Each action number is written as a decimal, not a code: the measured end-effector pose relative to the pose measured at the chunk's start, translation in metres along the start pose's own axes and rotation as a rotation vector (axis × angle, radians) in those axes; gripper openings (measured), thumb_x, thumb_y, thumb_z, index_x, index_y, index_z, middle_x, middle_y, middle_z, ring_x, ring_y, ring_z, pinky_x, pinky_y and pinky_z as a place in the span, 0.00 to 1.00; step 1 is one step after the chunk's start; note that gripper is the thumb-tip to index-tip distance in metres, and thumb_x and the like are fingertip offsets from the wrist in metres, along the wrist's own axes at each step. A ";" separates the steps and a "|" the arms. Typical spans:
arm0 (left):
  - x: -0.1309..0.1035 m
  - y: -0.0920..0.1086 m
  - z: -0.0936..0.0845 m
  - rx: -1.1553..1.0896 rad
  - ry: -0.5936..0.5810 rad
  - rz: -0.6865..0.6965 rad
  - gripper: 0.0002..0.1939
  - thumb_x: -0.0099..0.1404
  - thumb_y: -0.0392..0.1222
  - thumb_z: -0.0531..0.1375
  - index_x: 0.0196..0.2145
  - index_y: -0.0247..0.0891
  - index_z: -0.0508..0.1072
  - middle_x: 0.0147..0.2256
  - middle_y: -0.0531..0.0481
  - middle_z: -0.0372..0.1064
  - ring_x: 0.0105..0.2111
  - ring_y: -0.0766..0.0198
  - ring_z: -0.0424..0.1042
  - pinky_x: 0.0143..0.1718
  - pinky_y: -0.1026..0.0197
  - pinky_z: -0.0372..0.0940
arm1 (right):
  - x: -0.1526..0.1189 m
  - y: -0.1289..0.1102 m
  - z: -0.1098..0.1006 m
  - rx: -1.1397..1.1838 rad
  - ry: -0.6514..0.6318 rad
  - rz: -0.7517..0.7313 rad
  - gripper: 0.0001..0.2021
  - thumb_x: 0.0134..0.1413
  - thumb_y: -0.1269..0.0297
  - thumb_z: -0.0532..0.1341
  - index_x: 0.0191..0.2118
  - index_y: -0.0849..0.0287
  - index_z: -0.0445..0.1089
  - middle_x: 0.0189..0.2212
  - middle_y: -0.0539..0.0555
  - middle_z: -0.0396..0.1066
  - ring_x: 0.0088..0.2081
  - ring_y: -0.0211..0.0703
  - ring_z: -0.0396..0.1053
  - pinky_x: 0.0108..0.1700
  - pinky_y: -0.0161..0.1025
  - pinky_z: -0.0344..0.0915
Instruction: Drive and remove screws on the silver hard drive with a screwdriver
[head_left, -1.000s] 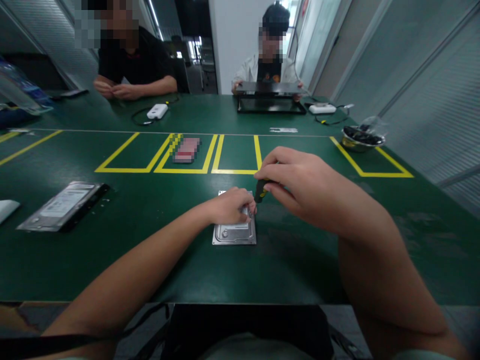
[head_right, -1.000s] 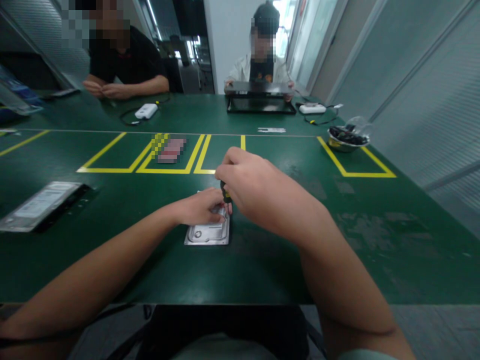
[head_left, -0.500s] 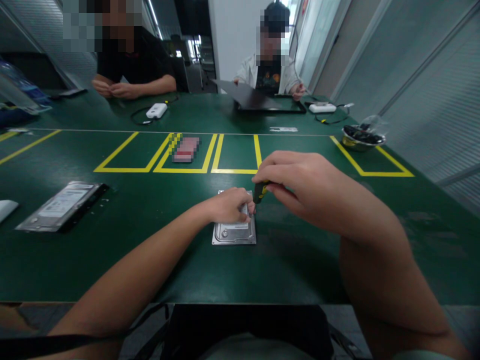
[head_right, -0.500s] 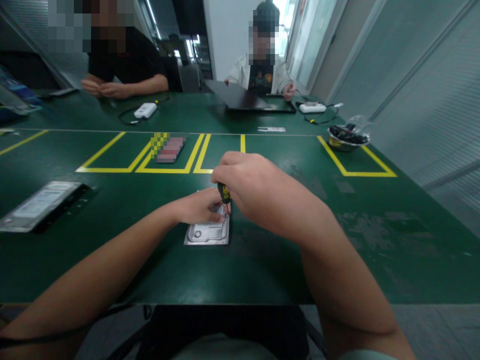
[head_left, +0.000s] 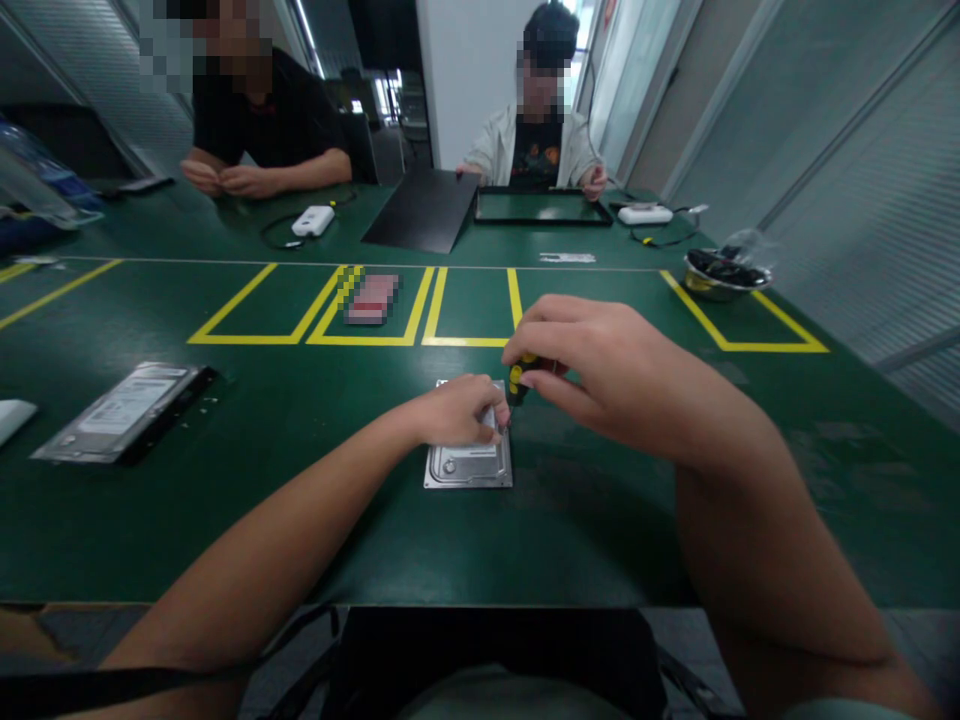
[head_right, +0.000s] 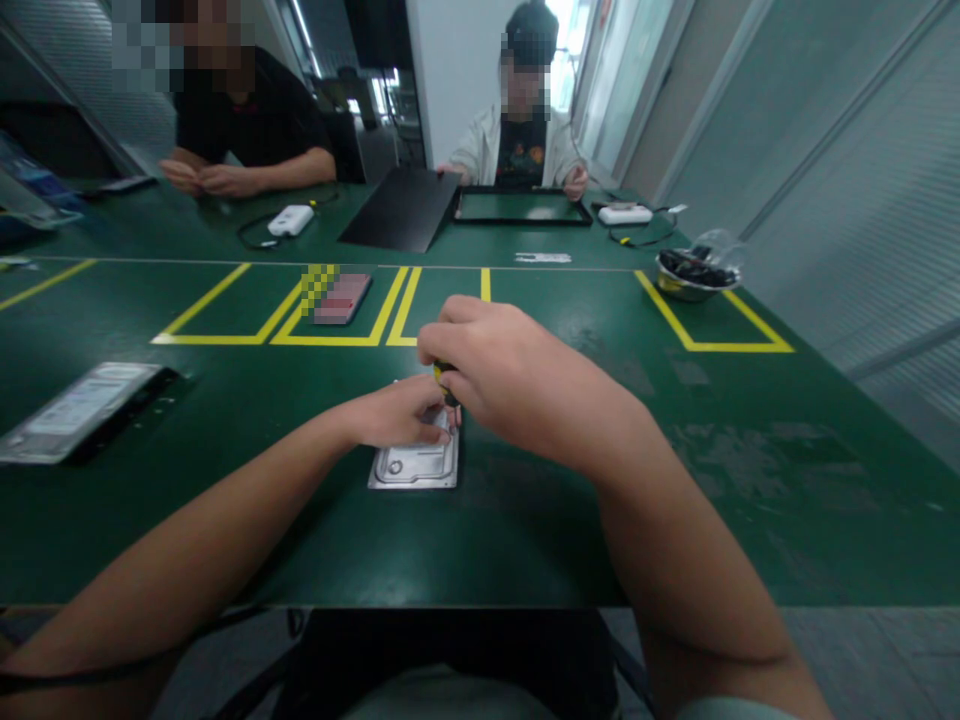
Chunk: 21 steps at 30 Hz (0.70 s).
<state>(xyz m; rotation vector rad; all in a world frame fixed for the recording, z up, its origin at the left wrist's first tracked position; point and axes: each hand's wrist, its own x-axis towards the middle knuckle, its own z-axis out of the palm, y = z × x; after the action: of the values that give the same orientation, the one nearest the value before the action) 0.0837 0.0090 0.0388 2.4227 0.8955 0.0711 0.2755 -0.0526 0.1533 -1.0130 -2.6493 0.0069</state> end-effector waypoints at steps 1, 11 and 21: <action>0.000 0.000 0.000 -0.002 -0.003 0.003 0.09 0.57 0.42 0.64 0.37 0.40 0.77 0.34 0.49 0.69 0.34 0.60 0.66 0.33 0.60 0.57 | 0.000 0.000 0.000 -0.004 -0.003 0.004 0.09 0.60 0.71 0.56 0.39 0.62 0.73 0.36 0.56 0.70 0.38 0.42 0.65 0.40 0.38 0.57; 0.000 0.000 0.000 0.014 0.006 0.001 0.10 0.57 0.42 0.64 0.37 0.39 0.77 0.37 0.47 0.68 0.37 0.58 0.67 0.37 0.58 0.60 | 0.001 0.000 0.001 -0.046 0.025 0.089 0.06 0.57 0.69 0.58 0.38 0.61 0.72 0.34 0.55 0.69 0.34 0.42 0.63 0.37 0.38 0.56; 0.000 -0.001 -0.001 -0.009 -0.011 0.026 0.10 0.57 0.41 0.63 0.38 0.38 0.78 0.33 0.50 0.69 0.32 0.61 0.66 0.32 0.60 0.57 | 0.001 0.002 0.000 0.025 0.006 0.047 0.10 0.58 0.71 0.57 0.42 0.60 0.73 0.37 0.53 0.73 0.38 0.42 0.68 0.42 0.38 0.59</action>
<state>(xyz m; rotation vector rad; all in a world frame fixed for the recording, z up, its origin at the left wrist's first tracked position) 0.0834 0.0099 0.0391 2.4242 0.8577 0.0713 0.2764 -0.0503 0.1530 -1.0651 -2.6128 0.0463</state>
